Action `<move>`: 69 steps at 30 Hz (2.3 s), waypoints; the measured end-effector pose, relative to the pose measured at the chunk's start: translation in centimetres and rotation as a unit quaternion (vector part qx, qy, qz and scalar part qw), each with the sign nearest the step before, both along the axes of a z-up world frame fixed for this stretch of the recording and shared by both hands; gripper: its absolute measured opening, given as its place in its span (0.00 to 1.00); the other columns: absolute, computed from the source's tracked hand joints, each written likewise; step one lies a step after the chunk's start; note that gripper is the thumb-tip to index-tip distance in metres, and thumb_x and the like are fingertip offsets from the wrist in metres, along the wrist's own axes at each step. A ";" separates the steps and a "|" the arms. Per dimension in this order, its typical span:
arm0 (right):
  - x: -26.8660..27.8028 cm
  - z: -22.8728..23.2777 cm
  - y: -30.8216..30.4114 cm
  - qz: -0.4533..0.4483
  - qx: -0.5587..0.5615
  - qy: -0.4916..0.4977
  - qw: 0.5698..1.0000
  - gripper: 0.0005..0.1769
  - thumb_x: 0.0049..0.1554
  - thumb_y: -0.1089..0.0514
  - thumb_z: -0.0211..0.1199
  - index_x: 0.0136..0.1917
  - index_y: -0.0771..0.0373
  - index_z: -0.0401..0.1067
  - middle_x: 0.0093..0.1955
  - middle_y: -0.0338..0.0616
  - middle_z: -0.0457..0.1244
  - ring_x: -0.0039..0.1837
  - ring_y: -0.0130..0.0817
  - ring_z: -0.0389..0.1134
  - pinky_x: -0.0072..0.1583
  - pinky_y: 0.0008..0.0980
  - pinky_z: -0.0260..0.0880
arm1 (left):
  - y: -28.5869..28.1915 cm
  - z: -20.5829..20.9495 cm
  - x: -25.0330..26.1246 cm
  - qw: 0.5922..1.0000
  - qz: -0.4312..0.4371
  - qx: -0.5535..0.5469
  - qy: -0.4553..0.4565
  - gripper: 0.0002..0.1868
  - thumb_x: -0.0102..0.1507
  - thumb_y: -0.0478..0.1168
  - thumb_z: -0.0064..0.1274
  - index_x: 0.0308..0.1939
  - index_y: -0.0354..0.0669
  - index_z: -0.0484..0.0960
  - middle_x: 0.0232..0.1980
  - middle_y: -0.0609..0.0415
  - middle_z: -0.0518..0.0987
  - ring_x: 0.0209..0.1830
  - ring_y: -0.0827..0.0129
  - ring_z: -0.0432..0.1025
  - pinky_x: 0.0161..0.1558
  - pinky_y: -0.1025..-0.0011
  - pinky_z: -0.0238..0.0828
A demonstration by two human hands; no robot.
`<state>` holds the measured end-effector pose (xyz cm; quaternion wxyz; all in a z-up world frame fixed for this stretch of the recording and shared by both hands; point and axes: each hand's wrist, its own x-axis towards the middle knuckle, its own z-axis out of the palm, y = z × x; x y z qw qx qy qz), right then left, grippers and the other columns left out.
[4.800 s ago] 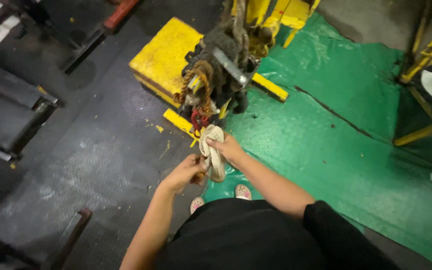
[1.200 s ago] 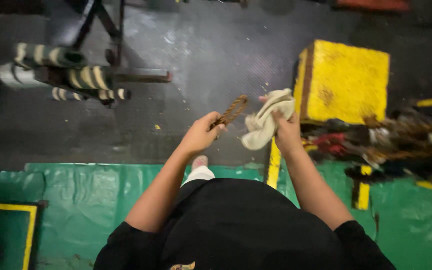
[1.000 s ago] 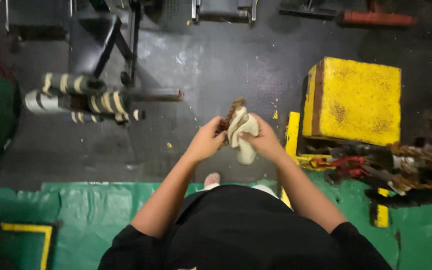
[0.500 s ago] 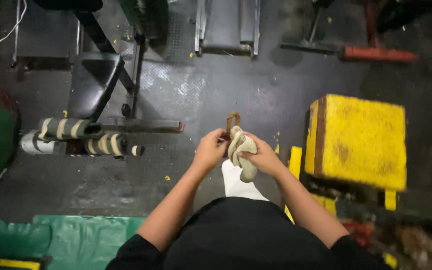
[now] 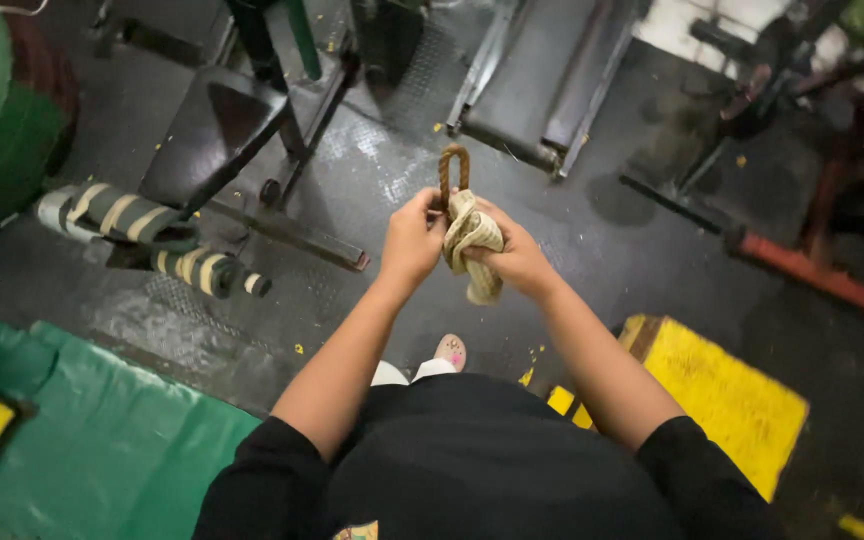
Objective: Wiping down gym machines and attachments using a spray bottle and a cloth.
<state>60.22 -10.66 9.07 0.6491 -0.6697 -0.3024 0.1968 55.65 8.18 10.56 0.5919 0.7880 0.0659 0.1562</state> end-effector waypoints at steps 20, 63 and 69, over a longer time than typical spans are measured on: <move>15.7 5.6 6.1 0.100 -0.014 -0.049 0.994 0.39 0.50 0.73 0.67 0.75 0.63 0.65 0.83 0.44 0.51 0.81 0.36 0.54 0.78 0.35 0.55 | 5.0 3.0 13.1 0.985 0.083 -0.096 -0.114 0.10 0.65 0.29 0.51 0.50 0.38 0.79 0.45 0.49 0.86 0.44 0.66 0.82 0.48 0.69 0.77; 8.1 -22.2 64.2 0.233 -0.294 0.167 0.912 0.44 0.56 0.64 0.66 0.82 0.55 0.54 0.66 0.41 0.66 0.63 0.28 0.67 0.66 0.30 0.66 | 54.6 -34.7 1.6 0.900 0.376 -0.104 0.195 0.32 0.61 0.32 0.53 0.71 0.36 0.68 0.60 0.39 0.75 0.60 0.51 0.72 0.61 0.63 0.68; 10.7 -27.8 68.2 0.261 -0.268 0.231 0.898 0.41 0.55 0.68 0.59 0.81 0.56 0.57 0.65 0.42 0.67 0.63 0.31 0.68 0.65 0.32 0.68 | 56.8 -37.1 2.8 0.898 0.366 -0.120 0.212 0.25 0.67 0.37 0.48 0.69 0.34 0.70 0.68 0.34 0.70 0.68 0.43 0.67 0.67 0.57 0.62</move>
